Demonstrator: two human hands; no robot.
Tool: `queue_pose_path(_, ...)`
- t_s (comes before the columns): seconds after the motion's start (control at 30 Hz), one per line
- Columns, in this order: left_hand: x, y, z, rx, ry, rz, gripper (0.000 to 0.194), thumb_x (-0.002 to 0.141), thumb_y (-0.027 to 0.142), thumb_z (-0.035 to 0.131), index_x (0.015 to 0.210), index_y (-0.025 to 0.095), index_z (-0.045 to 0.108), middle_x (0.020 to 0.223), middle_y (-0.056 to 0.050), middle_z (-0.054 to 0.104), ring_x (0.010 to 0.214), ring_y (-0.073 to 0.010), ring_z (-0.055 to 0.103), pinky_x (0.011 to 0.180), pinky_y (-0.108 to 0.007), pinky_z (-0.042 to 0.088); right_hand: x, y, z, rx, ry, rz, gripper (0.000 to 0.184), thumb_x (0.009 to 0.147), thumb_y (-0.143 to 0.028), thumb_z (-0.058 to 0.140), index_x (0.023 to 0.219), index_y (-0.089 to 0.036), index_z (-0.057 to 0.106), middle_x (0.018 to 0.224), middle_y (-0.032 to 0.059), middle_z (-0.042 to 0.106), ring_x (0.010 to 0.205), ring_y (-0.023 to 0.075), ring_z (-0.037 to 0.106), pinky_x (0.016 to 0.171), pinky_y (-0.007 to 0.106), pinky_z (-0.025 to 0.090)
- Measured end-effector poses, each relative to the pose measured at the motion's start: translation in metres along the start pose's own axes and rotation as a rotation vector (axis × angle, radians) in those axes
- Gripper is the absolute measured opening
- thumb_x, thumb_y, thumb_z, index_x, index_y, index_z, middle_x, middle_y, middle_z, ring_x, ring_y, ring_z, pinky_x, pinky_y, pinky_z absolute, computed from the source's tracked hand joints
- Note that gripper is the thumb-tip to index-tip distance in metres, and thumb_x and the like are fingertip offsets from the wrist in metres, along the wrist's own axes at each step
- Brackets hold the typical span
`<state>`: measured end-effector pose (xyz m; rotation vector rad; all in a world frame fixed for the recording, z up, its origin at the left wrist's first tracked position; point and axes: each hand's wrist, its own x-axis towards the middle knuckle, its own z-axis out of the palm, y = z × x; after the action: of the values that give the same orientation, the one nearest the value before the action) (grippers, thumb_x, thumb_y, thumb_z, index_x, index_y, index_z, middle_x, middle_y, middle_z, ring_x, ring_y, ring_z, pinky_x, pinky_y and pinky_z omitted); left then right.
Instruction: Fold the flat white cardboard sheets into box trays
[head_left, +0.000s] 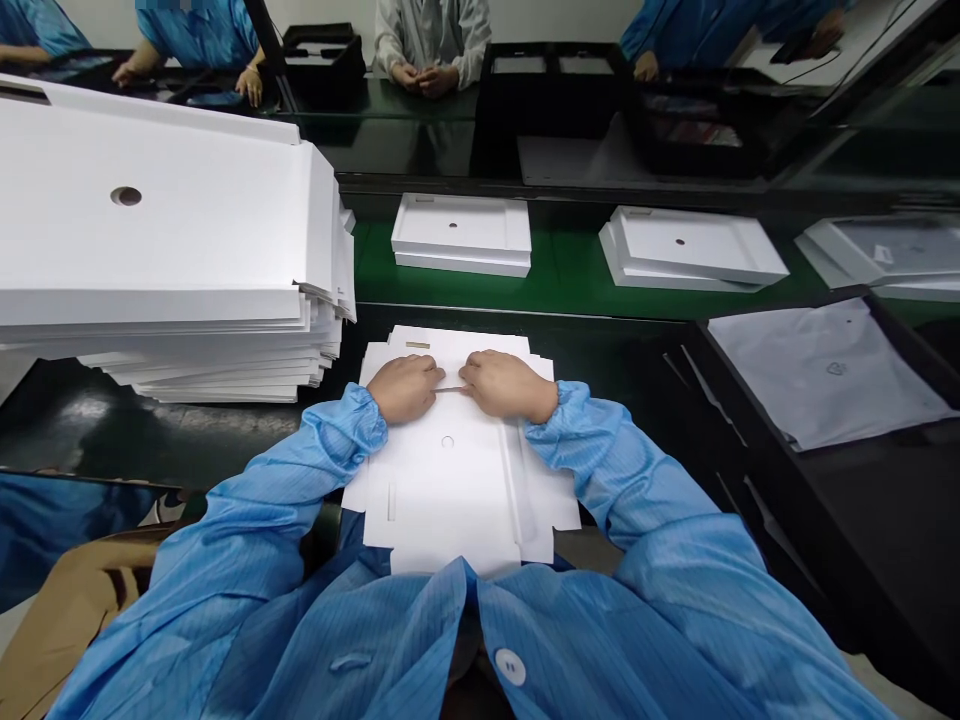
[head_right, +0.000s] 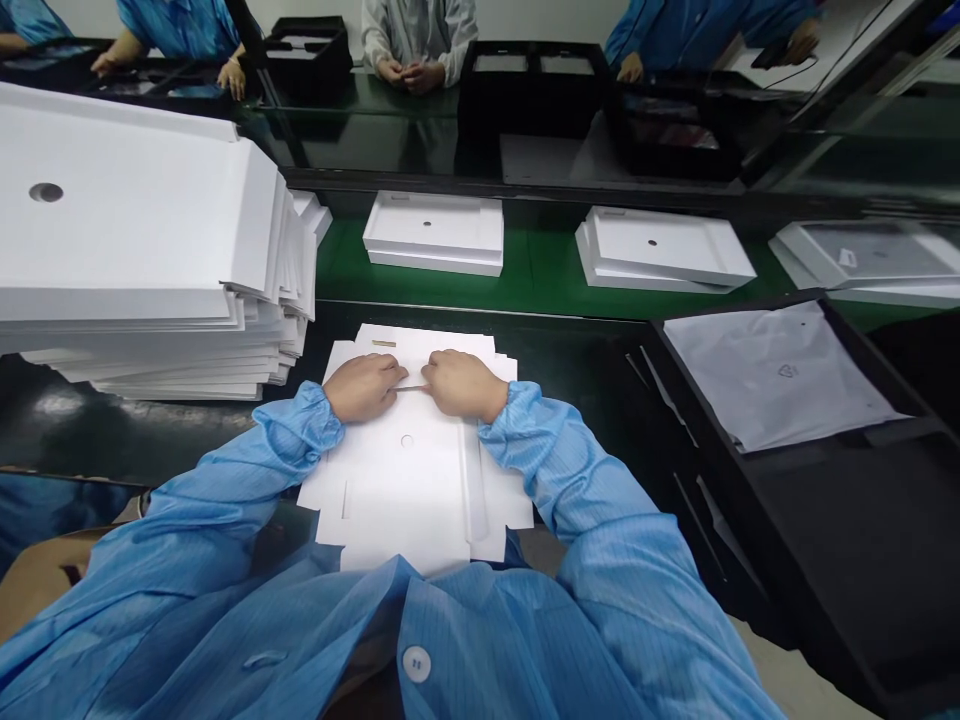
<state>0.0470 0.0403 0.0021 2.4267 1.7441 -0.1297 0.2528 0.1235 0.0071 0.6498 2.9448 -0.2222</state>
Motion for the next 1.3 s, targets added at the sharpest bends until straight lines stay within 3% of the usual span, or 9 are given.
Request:
queue_pose_path(0.27, 0.017, -0.011, -0.01, -0.045, -0.093, 0.0, 0.033, 0.095, 0.022, 0.044, 0.108, 0.022, 0.074, 0.112, -0.009, 0.072, 0.104, -0.0259, 0.067, 0.087, -0.037, 0.05, 0.021, 0.008, -0.008, 0.039, -0.092, 0.016, 0.033, 0.102, -0.022, 0.042, 0.109, -0.016, 0.073, 0.112, 0.0153, 0.071, 0.1, 0.0266, 0.066, 0.082, 0.034, 0.044)
queue_pose_path(0.37, 0.028, -0.022, -0.011, -0.163, -0.097, -0.129, 0.028, 0.094, 0.027, 0.053, 0.113, 0.024, 0.072, 0.114, -0.007, 0.073, 0.106, -0.0252, 0.068, 0.088, -0.034, 0.05, 0.03, 0.016, -0.004, 0.128, -0.056, 0.107, 0.031, 0.103, -0.028, 0.044, 0.12, -0.017, 0.068, 0.114, 0.0138, 0.073, 0.102, 0.0264, 0.067, 0.08, 0.033, 0.044)
queue_pose_path(0.5, 0.032, -0.034, -0.014, -0.3, -0.07, -0.334, 0.037, 0.088, 0.041, 0.068, 0.123, 0.03, 0.067, 0.118, -0.003, 0.074, 0.106, -0.0233, 0.068, 0.086, -0.031, 0.051, 0.028, 0.021, 0.004, 0.184, 0.05, 0.175, 0.035, 0.104, -0.032, 0.047, 0.134, -0.021, 0.058, 0.115, 0.0099, 0.074, 0.101, 0.025, 0.067, 0.079, 0.032, 0.044)
queue_pose_path(0.63, 0.025, -0.037, -0.009, -0.171, -0.018, -0.181, 0.053, 0.084, 0.056, 0.071, 0.129, 0.028, 0.067, 0.126, -0.007, 0.069, 0.12, -0.0289, 0.062, 0.1, -0.038, 0.046, 0.017, 0.02, 0.01, 0.101, 0.14, 0.069, 0.043, 0.102, -0.045, 0.053, 0.135, -0.018, 0.059, 0.123, 0.0134, 0.068, 0.114, 0.0277, 0.061, 0.096, 0.035, 0.043)
queue_pose_path(0.73, 0.02, -0.036, 0.001, -0.102, 0.052, -0.109, 0.054, 0.088, 0.054, 0.068, 0.133, 0.024, 0.065, 0.126, -0.01, 0.067, 0.123, -0.03, 0.059, 0.105, -0.041, 0.042, 0.015, 0.018, 0.013, 0.064, 0.15, 0.08, 0.048, 0.099, -0.046, 0.058, 0.137, -0.016, 0.059, 0.125, 0.0148, 0.066, 0.116, 0.0283, 0.059, 0.099, 0.036, 0.041)
queue_pose_path(0.83, 0.016, -0.034, 0.01, -0.054, 0.12, -0.083, 0.044, 0.095, 0.044, 0.06, 0.133, 0.021, 0.065, 0.124, -0.013, 0.067, 0.12, -0.0298, 0.059, 0.104, -0.042, 0.041, 0.016, 0.014, 0.015, 0.003, 0.154, 0.094, 0.04, 0.103, -0.039, 0.051, 0.132, -0.015, 0.062, 0.12, 0.0156, 0.068, 0.111, 0.0284, 0.061, 0.095, 0.037, 0.041)
queue_pose_path(1.0, 0.011, -0.03, 0.014, -0.021, 0.195, -0.047, 0.053, 0.1, 0.041, 0.052, 0.146, 0.015, 0.053, 0.127, -0.018, 0.067, 0.118, -0.032, 0.061, 0.102, -0.047, 0.041, 0.015, 0.008, 0.01, -0.076, 0.114, 0.075, 0.041, 0.107, -0.035, 0.036, 0.126, -0.012, 0.064, 0.112, 0.0178, 0.073, 0.101, 0.0281, 0.065, 0.082, 0.038, 0.039)
queue_pose_path(1.13, 0.008, -0.027, 0.014, -0.067, 0.204, -0.015, 0.039, 0.102, 0.036, 0.049, 0.132, 0.019, 0.066, 0.117, -0.015, 0.073, 0.118, -0.0313, 0.064, 0.099, -0.046, 0.044, 0.011, 0.006, 0.004, -0.085, 0.084, 0.081, 0.041, 0.108, -0.034, 0.033, 0.119, -0.014, 0.068, 0.108, 0.0157, 0.075, 0.097, 0.0269, 0.067, 0.074, 0.036, 0.038)
queue_pose_path(1.3, 0.007, -0.027, 0.014, -0.129, 0.171, -0.094, 0.035, 0.101, 0.039, 0.05, 0.123, 0.025, 0.073, 0.111, -0.01, 0.077, 0.109, -0.0262, 0.07, 0.098, -0.041, 0.05, 0.008, 0.007, 0.0, -0.106, 0.092, 0.069, 0.041, 0.108, -0.032, 0.034, 0.111, -0.016, 0.071, 0.106, 0.0145, 0.076, 0.096, 0.0272, 0.069, 0.072, 0.036, 0.036)
